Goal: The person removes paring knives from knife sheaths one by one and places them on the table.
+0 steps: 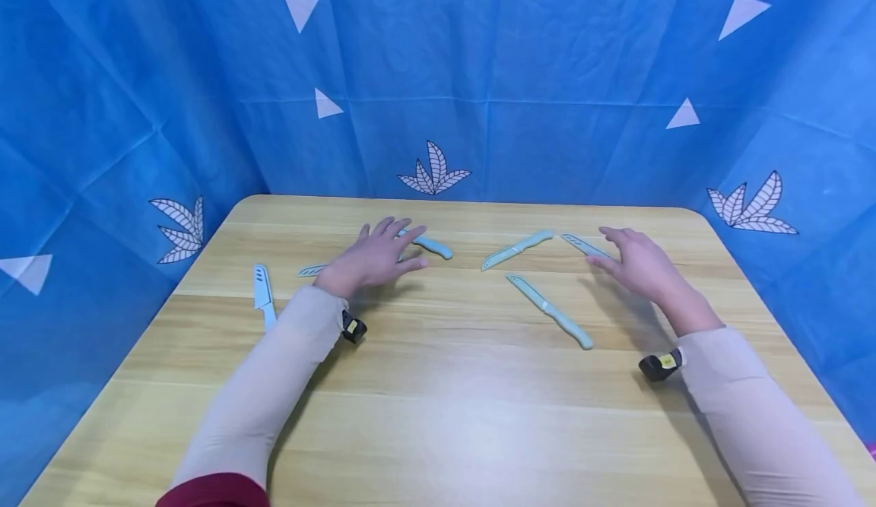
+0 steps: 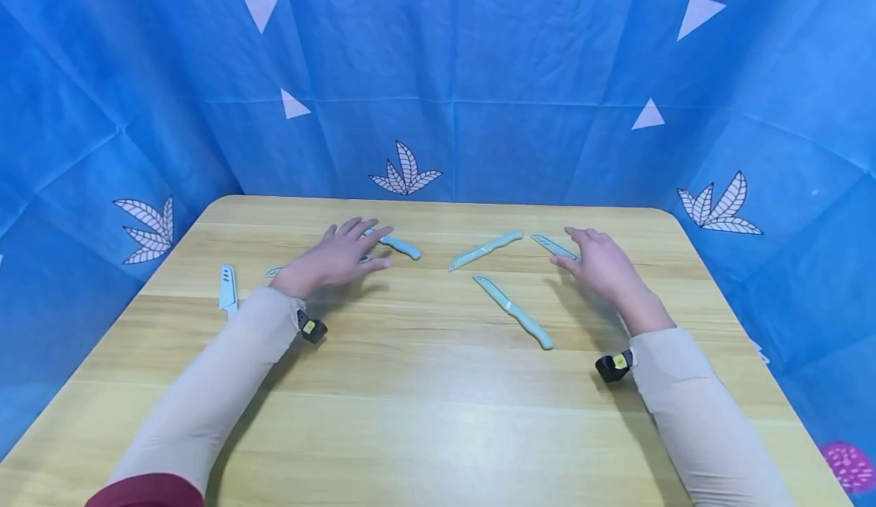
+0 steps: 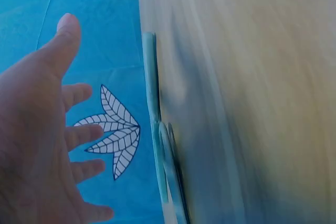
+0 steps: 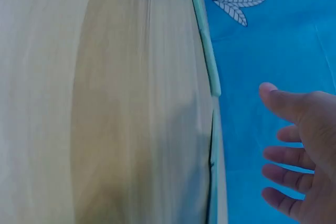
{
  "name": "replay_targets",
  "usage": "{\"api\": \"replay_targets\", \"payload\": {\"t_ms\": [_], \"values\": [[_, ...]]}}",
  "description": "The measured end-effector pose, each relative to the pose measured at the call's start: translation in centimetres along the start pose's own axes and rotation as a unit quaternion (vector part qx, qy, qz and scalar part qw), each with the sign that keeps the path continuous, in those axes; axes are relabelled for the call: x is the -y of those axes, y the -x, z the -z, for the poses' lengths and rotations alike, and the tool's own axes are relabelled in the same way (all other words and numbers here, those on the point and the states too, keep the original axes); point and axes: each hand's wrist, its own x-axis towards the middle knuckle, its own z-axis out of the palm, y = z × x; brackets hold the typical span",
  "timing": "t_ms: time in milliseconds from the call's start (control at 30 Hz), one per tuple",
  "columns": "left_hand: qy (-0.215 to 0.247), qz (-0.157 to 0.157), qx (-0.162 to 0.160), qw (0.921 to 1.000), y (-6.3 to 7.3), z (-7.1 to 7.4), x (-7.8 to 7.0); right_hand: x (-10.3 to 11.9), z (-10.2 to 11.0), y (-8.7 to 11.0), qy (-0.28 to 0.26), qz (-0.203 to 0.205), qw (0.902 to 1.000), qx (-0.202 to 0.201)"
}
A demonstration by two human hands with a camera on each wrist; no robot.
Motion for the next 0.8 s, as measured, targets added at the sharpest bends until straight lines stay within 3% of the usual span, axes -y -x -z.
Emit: {"api": "replay_targets", "payload": {"t_ms": [167,467,800], "values": [[0.011,-0.025,-0.015,0.9995,-1.1,0.0,-0.7,-1.0,-0.2,0.0,-0.008,-0.014,0.9999,0.005],[0.038,-0.044,-0.013,0.9982,-3.3,-0.5,-1.9,-2.3,-0.4,0.5,-0.018,-0.029,0.9991,0.027],[0.046,-0.062,-0.007,0.997,-4.6,-0.5,-3.5,-3.4,-0.7,0.6,-0.038,-0.041,0.9974,0.046]]}}
